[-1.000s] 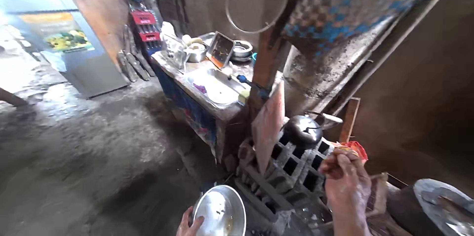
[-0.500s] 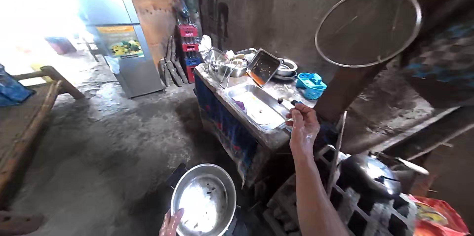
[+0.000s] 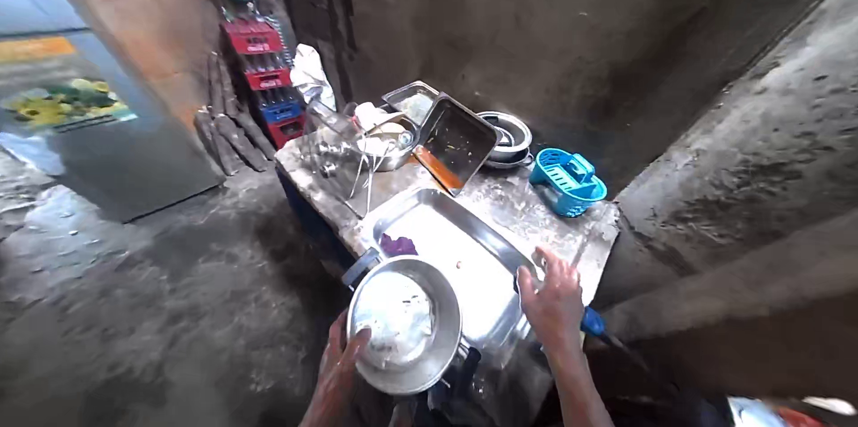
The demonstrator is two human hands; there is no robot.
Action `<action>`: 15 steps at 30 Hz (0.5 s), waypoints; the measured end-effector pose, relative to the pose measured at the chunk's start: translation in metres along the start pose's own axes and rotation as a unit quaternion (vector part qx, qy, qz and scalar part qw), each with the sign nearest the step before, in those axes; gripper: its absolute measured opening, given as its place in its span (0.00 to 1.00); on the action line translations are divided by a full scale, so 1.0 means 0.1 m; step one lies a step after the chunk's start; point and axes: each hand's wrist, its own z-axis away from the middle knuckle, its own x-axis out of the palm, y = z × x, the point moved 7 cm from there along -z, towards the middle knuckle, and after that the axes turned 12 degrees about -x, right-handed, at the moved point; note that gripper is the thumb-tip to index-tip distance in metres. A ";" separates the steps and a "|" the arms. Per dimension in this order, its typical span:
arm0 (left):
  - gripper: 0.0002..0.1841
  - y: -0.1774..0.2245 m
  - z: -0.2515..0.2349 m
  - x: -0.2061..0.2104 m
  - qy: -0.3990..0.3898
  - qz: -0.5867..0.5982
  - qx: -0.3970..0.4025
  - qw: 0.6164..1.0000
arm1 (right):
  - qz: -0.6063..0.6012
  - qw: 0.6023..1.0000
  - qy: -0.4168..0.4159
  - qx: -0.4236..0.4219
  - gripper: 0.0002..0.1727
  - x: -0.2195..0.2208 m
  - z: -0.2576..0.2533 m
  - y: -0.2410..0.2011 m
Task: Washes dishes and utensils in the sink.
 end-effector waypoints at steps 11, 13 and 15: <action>0.35 0.36 -1.35 1.71 -0.168 -0.165 -0.049 0.971 | -0.119 0.990 0.072 -0.030 0.16 -0.13 -0.04 0.19; 0.29 0.31 -1.50 1.92 -0.194 -0.188 -0.060 0.961 | -0.101 0.986 0.126 -0.045 0.13 -0.37 0.10 0.07; 0.27 0.20 -1.64 2.08 -0.222 -0.181 -0.081 0.955 | -0.098 0.984 0.149 -0.012 0.10 -0.53 0.29 -0.08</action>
